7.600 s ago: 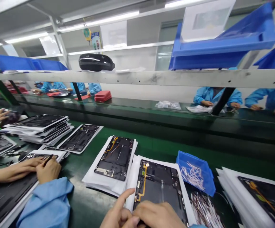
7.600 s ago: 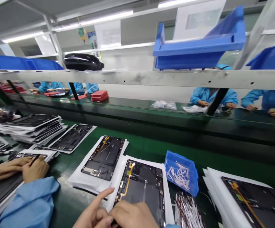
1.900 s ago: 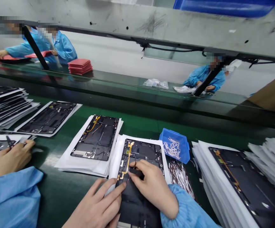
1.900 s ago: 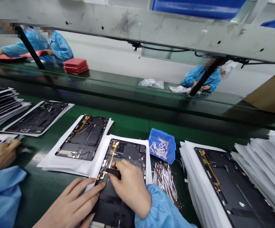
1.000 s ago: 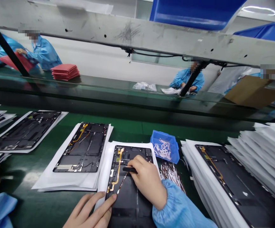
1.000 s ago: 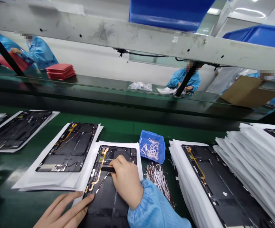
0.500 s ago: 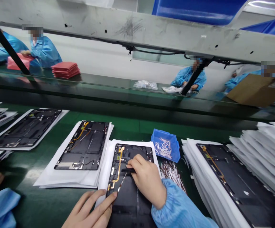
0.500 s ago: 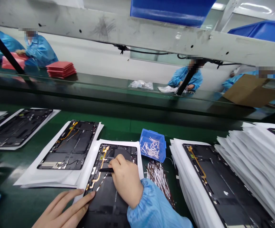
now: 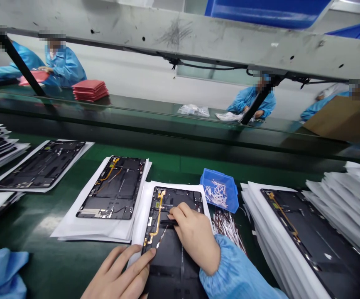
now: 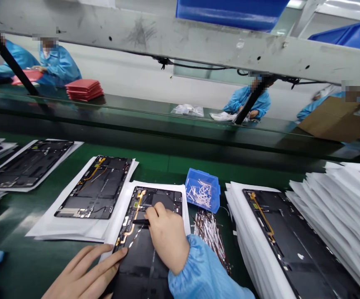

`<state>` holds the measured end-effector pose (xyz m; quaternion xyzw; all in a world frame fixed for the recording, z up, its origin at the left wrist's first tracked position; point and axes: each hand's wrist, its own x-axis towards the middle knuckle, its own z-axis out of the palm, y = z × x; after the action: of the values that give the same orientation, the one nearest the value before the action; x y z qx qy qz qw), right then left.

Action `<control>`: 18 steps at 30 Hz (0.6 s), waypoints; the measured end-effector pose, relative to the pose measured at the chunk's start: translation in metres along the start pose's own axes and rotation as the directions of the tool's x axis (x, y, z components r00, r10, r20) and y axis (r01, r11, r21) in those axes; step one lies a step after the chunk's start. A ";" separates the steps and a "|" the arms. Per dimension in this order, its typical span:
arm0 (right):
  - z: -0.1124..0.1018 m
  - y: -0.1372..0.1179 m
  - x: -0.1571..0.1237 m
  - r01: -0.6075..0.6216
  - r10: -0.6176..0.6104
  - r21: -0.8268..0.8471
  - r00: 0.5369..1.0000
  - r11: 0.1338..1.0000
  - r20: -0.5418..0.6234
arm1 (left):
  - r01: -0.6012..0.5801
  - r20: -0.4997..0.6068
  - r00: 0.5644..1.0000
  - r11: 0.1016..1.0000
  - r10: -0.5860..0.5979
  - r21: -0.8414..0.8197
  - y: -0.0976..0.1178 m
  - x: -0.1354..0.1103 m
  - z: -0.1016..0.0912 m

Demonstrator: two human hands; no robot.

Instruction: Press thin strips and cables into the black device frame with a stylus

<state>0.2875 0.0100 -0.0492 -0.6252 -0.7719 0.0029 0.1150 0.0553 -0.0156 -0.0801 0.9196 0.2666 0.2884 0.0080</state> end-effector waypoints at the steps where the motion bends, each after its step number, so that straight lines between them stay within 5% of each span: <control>1: 0.000 0.000 0.000 -0.001 0.001 -0.017 1.000 1.000 0.001 | 0.005 -0.007 1.000 1.000 -0.005 -0.003 0.000 -0.001 0.000; 7: -0.004 0.001 -0.005 -0.017 0.015 -0.052 0.999 0.998 -0.049 | 0.054 0.010 0.999 0.998 -0.054 -0.020 0.005 -0.002 -0.002; 18: -0.010 0.003 -0.024 0.197 -0.187 -0.062 0.972 0.978 0.142 | -0.010 -0.011 1.000 0.999 0.011 0.034 -0.003 0.001 0.000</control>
<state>0.2969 -0.0134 -0.0441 -0.5498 -0.8344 0.0048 0.0383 0.0545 -0.0128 -0.0806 0.9193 0.2666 0.2892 -0.0105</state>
